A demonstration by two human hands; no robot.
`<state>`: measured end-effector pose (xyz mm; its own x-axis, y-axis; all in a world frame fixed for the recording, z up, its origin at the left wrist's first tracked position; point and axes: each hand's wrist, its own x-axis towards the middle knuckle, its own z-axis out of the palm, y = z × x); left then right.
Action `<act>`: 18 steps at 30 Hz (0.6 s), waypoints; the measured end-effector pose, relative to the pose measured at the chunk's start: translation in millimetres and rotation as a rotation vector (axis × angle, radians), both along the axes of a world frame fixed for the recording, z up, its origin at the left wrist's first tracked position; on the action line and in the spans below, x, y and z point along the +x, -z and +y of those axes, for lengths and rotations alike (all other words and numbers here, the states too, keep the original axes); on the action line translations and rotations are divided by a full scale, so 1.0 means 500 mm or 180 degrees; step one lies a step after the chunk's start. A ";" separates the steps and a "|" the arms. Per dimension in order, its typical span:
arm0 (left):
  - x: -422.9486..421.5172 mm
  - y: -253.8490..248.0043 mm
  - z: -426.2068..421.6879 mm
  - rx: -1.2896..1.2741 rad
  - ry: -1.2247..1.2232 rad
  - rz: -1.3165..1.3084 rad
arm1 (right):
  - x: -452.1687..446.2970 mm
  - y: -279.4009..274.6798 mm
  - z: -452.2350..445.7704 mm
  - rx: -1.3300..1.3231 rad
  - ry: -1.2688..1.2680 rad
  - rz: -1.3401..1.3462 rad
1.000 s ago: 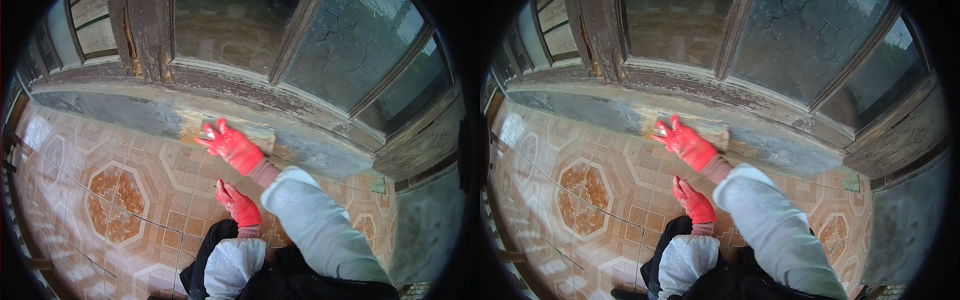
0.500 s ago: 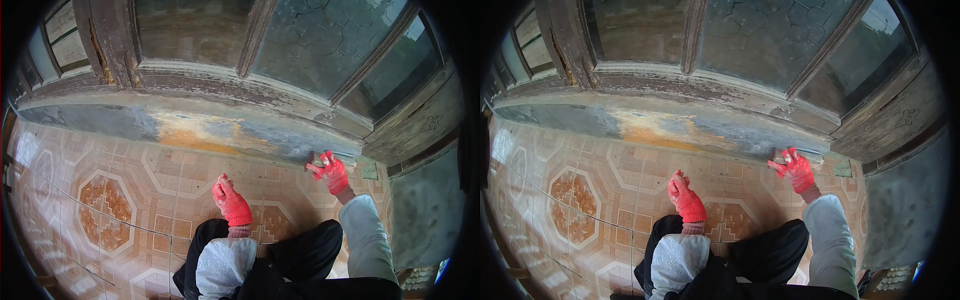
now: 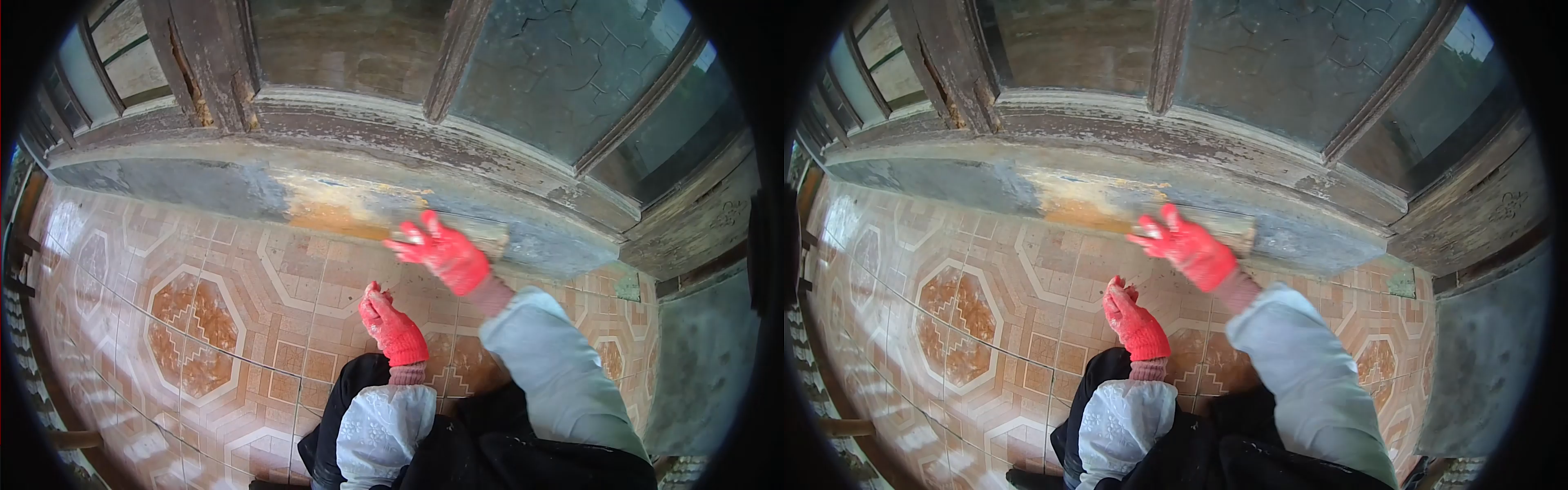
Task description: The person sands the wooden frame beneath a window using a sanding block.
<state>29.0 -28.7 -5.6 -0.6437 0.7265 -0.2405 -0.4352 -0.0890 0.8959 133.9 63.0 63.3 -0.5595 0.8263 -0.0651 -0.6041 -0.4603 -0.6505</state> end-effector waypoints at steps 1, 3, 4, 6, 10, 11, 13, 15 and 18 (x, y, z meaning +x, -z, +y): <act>0.002 -0.001 -0.002 0.0008 0.0036 -0.0037 | 0.072 -0.003 -0.027 0.0364 0.0146 0.0130; 0.002 -0.013 -0.008 -0.0035 0.0075 0.0001 | 0.229 -0.032 -0.107 0.0457 0.0691 -0.0167; 0.006 -0.012 -0.007 -0.0045 0.0087 -0.0061 | 0.291 -0.041 -0.139 0.0539 0.0902 -0.0388; 0.021 0.006 -0.009 -0.0092 0.0157 -0.0008 | 0.351 -0.061 -0.185 0.0400 0.1220 -0.0642; 0.020 -0.027 -0.019 -0.0441 0.0073 0.0911 | 0.249 -0.062 -0.150 0.0087 0.1186 -0.0640; 0.017 -0.033 -0.019 -0.0447 0.0044 0.0912 | 0.179 -0.044 -0.116 -0.0011 0.1029 -0.0551; 0.009 -0.036 -0.012 -0.0637 -0.0320 0.0663 | 0.008 0.024 -0.024 -0.0101 0.0526 -0.0217; -0.001 -0.028 -0.006 -0.0696 -0.0399 0.0675 | -0.173 0.052 0.047 -0.0035 -0.0019 -0.0540; -0.022 0.005 0.007 -0.0860 -0.0483 0.0852 | -0.378 0.119 0.158 -0.0170 -0.0439 -0.0379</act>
<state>18.0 -25.2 -8.1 -0.8045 0.5521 -0.2190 -0.1833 0.1198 0.9757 -55.2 142.0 3.7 -0.6529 0.7359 -0.1793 -0.4531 -0.5692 -0.6861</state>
